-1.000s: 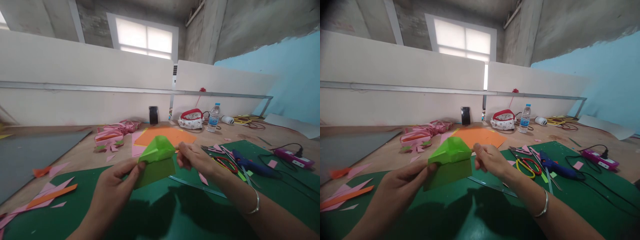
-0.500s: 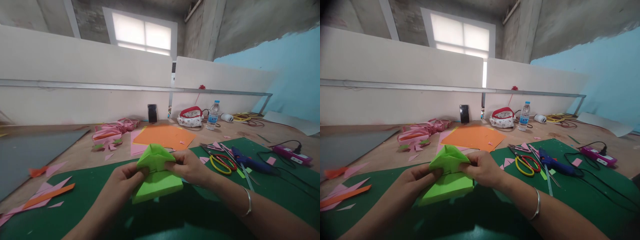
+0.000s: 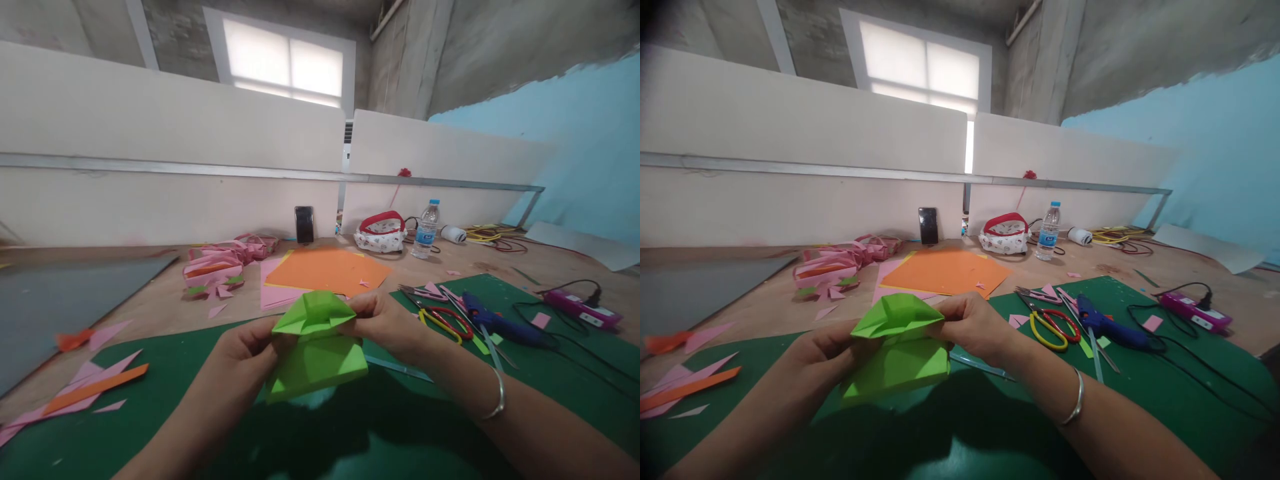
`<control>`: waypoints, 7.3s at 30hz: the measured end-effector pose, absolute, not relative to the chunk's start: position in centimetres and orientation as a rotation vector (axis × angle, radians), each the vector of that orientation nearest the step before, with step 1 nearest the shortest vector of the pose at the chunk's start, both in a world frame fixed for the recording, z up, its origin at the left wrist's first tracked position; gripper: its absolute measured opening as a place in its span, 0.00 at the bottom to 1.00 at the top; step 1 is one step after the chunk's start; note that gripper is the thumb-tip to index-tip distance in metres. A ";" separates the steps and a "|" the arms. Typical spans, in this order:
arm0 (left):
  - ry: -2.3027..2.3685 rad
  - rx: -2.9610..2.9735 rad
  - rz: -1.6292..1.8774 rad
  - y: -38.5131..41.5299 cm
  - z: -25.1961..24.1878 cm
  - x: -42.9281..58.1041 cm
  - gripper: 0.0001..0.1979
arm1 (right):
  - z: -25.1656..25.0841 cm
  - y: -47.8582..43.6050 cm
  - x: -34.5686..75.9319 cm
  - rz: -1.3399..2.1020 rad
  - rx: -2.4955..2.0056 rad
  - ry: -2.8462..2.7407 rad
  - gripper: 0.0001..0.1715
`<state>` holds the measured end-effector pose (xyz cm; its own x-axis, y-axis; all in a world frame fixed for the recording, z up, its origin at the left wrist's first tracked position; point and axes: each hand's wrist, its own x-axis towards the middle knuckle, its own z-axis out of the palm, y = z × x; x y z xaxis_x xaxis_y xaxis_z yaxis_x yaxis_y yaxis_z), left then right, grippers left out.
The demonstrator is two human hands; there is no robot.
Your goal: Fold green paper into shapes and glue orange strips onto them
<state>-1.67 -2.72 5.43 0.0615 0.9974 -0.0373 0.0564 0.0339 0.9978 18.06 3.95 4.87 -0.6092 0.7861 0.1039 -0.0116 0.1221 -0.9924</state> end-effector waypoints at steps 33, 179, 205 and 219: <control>1.047 0.790 1.118 -2.7 5.9 -2.0 0.10 | 5.2 4.7 18.7 1.813 -0.667 -1.539 0.18; 1.171 1.439 1.083 -2.1 5.3 -2.5 0.37 | 4.6 3.7 17.6 0.688 -0.761 -1.822 0.35; 0.771 1.407 0.931 -2.0 3.3 -2.0 0.26 | 3.3 2.6 16.0 1.109 -0.826 -1.762 0.22; 0.798 0.614 0.885 -2.4 5.0 -1.5 0.13 | 3.5 3.0 16.2 1.609 -0.822 -1.434 0.35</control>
